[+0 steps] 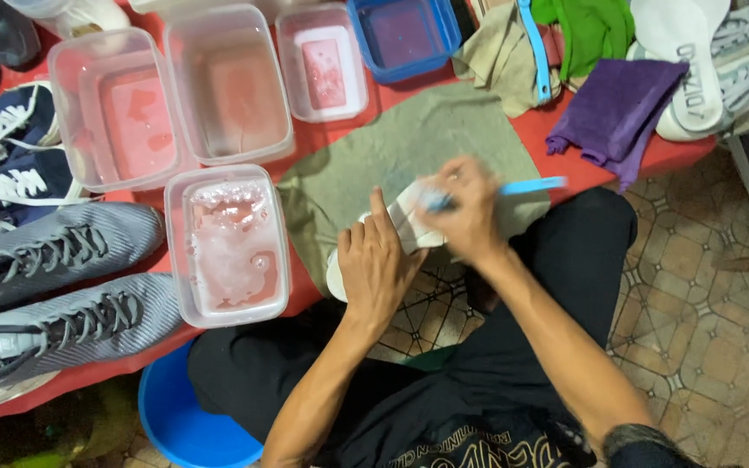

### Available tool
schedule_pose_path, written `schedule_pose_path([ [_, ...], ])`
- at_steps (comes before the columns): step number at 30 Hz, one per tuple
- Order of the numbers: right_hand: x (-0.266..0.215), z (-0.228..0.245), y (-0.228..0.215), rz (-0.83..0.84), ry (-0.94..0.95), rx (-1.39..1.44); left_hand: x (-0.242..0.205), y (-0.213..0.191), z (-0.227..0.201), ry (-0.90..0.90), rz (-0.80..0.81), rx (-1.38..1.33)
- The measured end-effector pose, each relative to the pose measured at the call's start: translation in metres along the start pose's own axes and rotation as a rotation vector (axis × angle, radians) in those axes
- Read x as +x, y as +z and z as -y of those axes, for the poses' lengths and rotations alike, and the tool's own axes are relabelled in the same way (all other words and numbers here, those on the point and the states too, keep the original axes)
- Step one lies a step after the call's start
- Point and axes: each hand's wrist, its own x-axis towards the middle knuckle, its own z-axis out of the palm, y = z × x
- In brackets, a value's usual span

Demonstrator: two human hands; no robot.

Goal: The person scrubs a white shoe insole with a blue brush dipped in soapy water, then wipes it with a purple cloth. The insole is handled throughout the process and placed on a cloth on the table.

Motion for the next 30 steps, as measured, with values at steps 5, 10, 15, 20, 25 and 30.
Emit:
schedule_pose_path([
  [5,-0.007,0.001,0.007,0.048,0.029,-0.034,0.002,-0.004,0.001,-0.006,0.051,0.026],
  [10,-0.004,0.007,-0.004,-0.078,0.057,-0.208,-0.001,-0.001,0.0,-0.02,0.021,0.041],
  [15,-0.002,0.005,-0.013,-0.122,0.068,-0.29,-0.002,0.0,0.0,0.003,0.035,0.053],
  [20,-0.008,0.0,-0.004,-0.01,0.032,-0.112,0.0,-0.004,0.001,0.003,0.028,0.052],
  [25,-0.004,0.008,0.008,0.038,0.007,-0.074,0.003,0.0,0.002,0.004,-0.003,0.052],
  [30,-0.005,0.007,-0.003,-0.001,0.123,-0.023,-0.002,-0.003,0.001,0.0,-0.03,0.03],
])
